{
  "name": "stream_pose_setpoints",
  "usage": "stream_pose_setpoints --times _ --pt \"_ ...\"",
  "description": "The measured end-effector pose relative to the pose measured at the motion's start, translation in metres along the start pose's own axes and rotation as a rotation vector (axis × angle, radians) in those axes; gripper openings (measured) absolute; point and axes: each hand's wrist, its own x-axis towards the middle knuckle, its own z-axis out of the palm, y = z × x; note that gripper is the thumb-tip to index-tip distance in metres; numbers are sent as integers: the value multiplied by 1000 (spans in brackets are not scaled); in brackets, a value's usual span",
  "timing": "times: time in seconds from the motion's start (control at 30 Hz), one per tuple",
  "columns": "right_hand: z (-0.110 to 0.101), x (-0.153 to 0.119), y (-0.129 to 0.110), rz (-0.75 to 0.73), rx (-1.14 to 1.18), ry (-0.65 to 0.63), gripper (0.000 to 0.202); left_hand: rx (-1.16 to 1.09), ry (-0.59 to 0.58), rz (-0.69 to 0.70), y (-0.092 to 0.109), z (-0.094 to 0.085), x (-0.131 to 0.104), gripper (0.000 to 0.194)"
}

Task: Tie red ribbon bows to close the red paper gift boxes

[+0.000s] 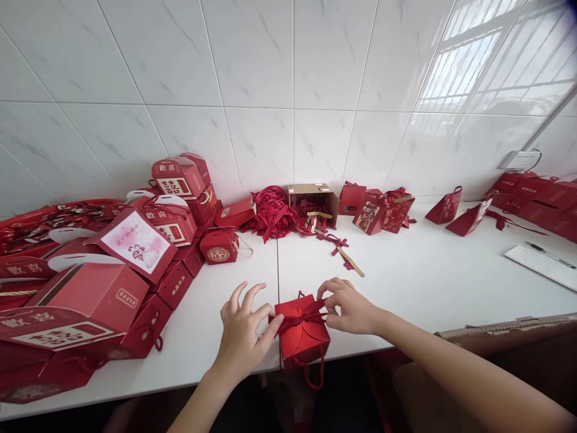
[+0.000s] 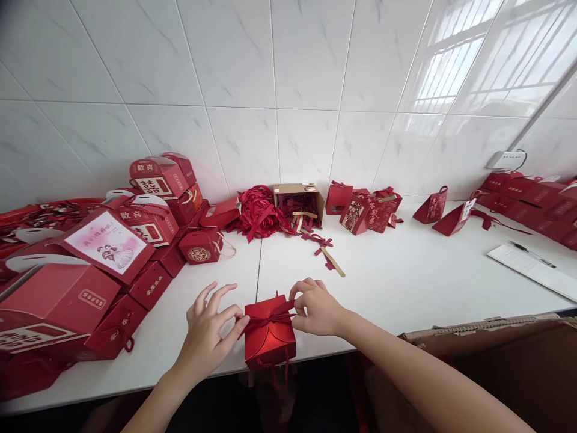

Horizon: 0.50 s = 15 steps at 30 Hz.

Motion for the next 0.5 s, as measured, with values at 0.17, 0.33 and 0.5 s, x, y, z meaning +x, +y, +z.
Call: stream_pose_setpoints --times 0.17,0.33,0.5 --pt "0 -2 -1 -102 157 71 31 -492 -106 -248 -5 13 -13 28" --pt "9 -4 -4 -182 249 -149 102 -754 -103 -397 7 23 -23 36" --pt "2 -1 9 89 392 65 89 -912 12 -435 7 25 -27 46"
